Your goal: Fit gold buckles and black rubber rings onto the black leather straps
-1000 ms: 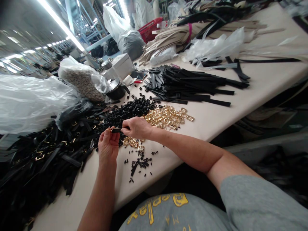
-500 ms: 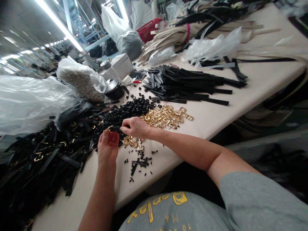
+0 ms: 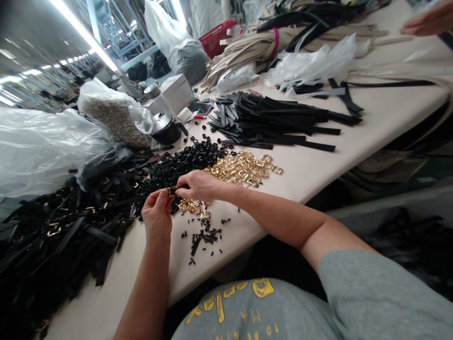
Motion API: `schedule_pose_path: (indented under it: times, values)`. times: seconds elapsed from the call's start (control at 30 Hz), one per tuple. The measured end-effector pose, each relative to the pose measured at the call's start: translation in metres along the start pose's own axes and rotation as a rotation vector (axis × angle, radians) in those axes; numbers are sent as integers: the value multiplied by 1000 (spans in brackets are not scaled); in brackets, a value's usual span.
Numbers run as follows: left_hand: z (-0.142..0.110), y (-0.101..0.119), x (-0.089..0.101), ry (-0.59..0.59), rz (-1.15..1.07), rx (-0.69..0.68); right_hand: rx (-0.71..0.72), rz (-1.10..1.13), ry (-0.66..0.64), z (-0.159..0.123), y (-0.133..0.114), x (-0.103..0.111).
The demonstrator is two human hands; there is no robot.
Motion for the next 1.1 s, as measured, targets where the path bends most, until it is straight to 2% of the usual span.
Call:
schedule_pose_path:
  times: [0.1,0.3,0.5,0.63,0.87,0.97,1.1]
  values:
    - [3,-1,2,37,0,0,8,-58,-31,0,1,1]
    - [0,-8,-2,35,-38,45,35,-86,41,-1,-1,-8]
    - [-2,-9,-7,26,-195,70,44,-52,83,-1,-3,-11]
    - [1,-14,-7,7,-272,139,47,-43,104,-2,-4,-11]
    - [7,-21,-2,11,-249,190,41,-123,89,-2,-4,-10]
    - [8,-21,-1,-24,-201,233,48,-142,76,-1,-1,-12]
    - [8,-19,-3,-32,-188,248,19,-36,116,1,5,-14]
Point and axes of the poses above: each hand's wrist, its own z-axis towards the middle knuckle, its own x-axis out of the back of the hand, y = z × x, the point moved 3 cm from there along z, towards the middle knuckle, and after that the axes turned 4 degrees about y, right-handed, at the moved point
